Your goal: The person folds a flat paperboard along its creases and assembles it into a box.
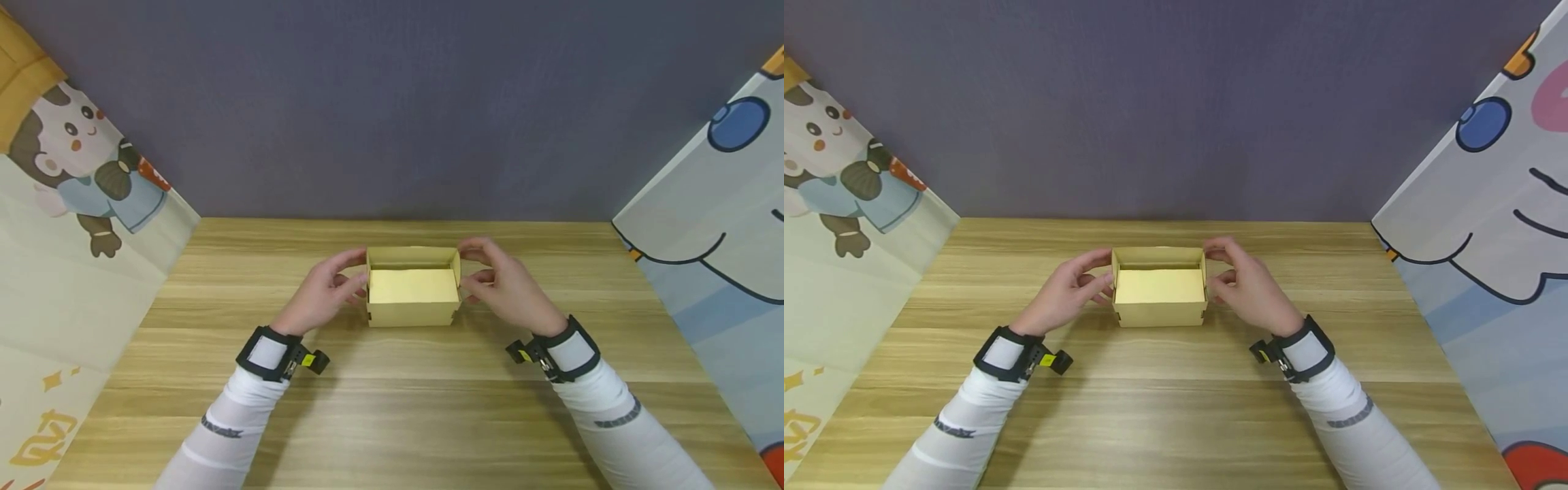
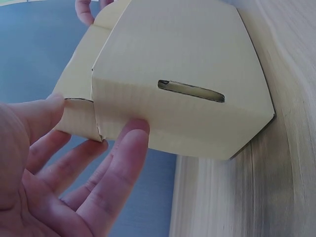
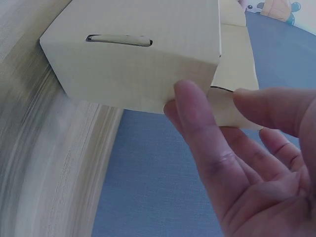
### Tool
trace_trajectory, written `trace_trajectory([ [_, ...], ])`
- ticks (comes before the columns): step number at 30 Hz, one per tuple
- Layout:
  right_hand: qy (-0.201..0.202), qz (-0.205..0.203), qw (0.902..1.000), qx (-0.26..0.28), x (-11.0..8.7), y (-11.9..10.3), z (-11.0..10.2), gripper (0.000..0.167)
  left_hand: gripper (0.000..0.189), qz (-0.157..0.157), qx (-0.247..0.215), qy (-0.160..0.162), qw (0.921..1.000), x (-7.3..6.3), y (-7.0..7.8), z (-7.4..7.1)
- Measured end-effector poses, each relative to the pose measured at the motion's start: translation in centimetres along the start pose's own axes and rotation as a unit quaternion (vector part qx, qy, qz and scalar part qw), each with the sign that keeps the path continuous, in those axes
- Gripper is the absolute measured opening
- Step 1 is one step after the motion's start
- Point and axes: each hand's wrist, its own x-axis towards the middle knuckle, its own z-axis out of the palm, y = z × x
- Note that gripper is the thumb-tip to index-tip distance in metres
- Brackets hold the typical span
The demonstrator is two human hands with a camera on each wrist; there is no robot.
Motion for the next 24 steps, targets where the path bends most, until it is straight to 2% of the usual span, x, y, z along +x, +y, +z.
trace_trajectory([
  [5,0.007,-0.010,0.9995,-0.030,-0.2,0.3,0.2,0.063,0.056,0.003,-0.016,-0.003,0.9999,0.0,-0.1,0.0],
  [9,0.017,-0.016,0.9981,-0.057,-0.4,0.4,0.4,0.058,0.056,0.006,-0.024,-0.001,0.9997,-0.3,-0.1,0.0],
  [12,0.020,-0.018,0.9979,-0.058,-0.4,0.4,0.5,0.055,0.055,0.005,-0.023,0.003,0.9997,-0.5,-0.1,-0.1],
  [16,0.027,-0.015,0.9990,-0.033,-0.5,0.4,0.6,0.045,0.043,-0.009,-0.040,0.016,0.9990,-0.6,0.4,0.0],
  [20,0.034,0.011,0.9991,0.023,-0.4,0.0,0.7,0.026,0.041,-0.039,-0.055,0.044,0.9967,-0.5,1.1,0.4],
  [24,0.045,0.051,0.9963,0.053,-0.2,-0.4,0.9,0.027,0.041,-0.071,-0.063,0.067,0.9932,-0.3,1.5,0.8],
])
